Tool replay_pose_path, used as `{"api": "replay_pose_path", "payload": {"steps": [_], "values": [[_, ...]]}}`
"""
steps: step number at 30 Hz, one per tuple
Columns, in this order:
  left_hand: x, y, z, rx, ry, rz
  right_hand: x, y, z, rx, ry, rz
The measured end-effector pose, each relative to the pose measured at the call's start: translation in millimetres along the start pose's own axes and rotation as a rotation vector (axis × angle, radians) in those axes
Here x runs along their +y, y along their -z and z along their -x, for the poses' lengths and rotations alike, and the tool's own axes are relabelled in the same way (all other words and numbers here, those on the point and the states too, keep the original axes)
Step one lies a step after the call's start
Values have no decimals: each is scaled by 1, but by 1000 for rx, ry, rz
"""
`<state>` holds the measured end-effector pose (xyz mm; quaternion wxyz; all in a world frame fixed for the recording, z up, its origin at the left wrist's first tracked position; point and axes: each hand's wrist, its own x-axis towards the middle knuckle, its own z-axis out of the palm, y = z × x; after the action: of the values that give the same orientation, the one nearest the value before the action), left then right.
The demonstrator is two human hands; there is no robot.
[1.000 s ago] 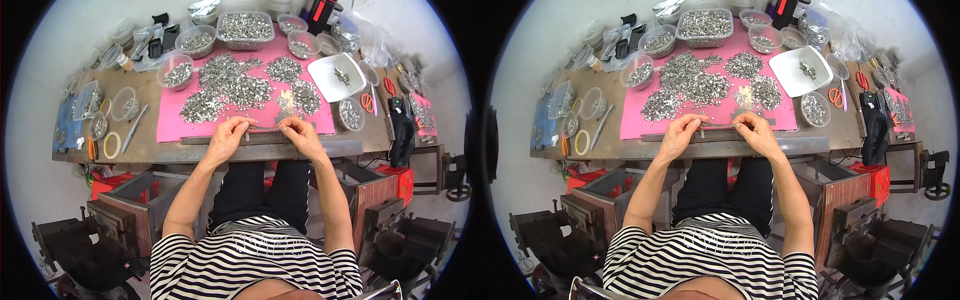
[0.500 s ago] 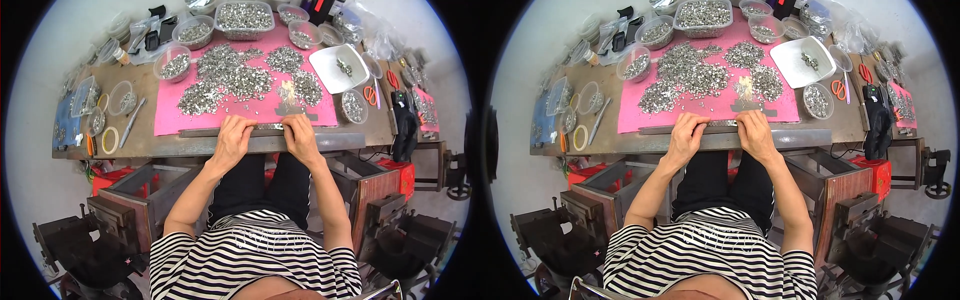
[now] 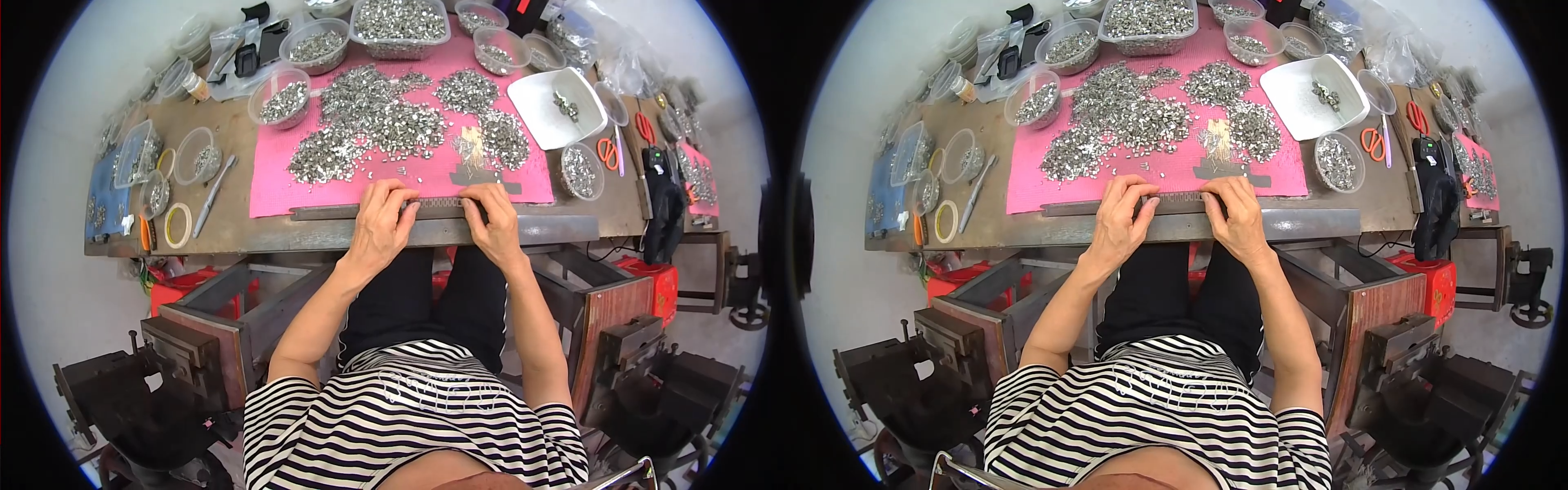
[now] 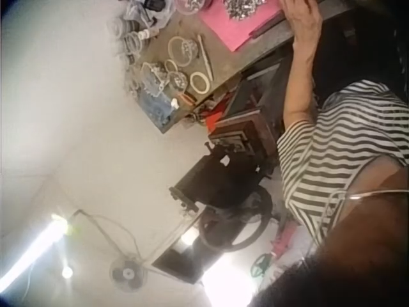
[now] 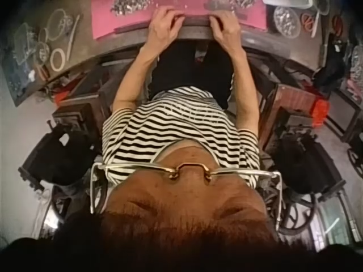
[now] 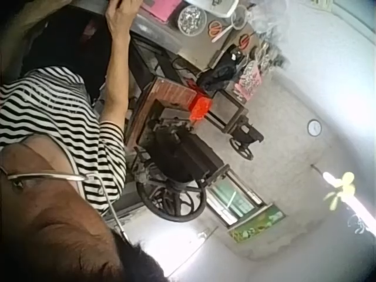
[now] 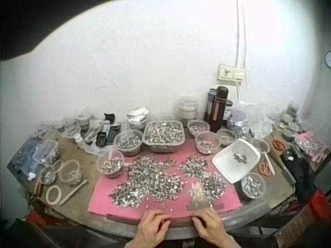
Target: The person assembles small metal components by placing them into a jig and then pressing them together with a manual hand press.
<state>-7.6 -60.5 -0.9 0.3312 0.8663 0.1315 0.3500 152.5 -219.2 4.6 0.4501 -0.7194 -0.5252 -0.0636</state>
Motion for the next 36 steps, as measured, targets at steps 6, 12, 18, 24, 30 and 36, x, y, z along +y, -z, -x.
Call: {"api": "replay_pose_path", "payload": {"steps": [6, 12, 18, 24, 30, 36], "values": [[-2, -1, -1, -1, -36, -58, -1, 0, 0, -11, -26, 9], [0, 1, -4, -9, 21, -44, 2, -3, 2, 5, -39, -31], [2, 1, -6, 3, 65, 30, 0, -4, 2, 10, -40, -15], [2, 3, -6, -32, 68, 6, 2, -5, 4, 18, -41, -4], [5, 1, -7, -31, 80, 26, 0, 0, 1, 3, -46, 5], [-1, 5, -4, 24, 4, -53, -1, -6, -4, -18, -82, -57]]}}
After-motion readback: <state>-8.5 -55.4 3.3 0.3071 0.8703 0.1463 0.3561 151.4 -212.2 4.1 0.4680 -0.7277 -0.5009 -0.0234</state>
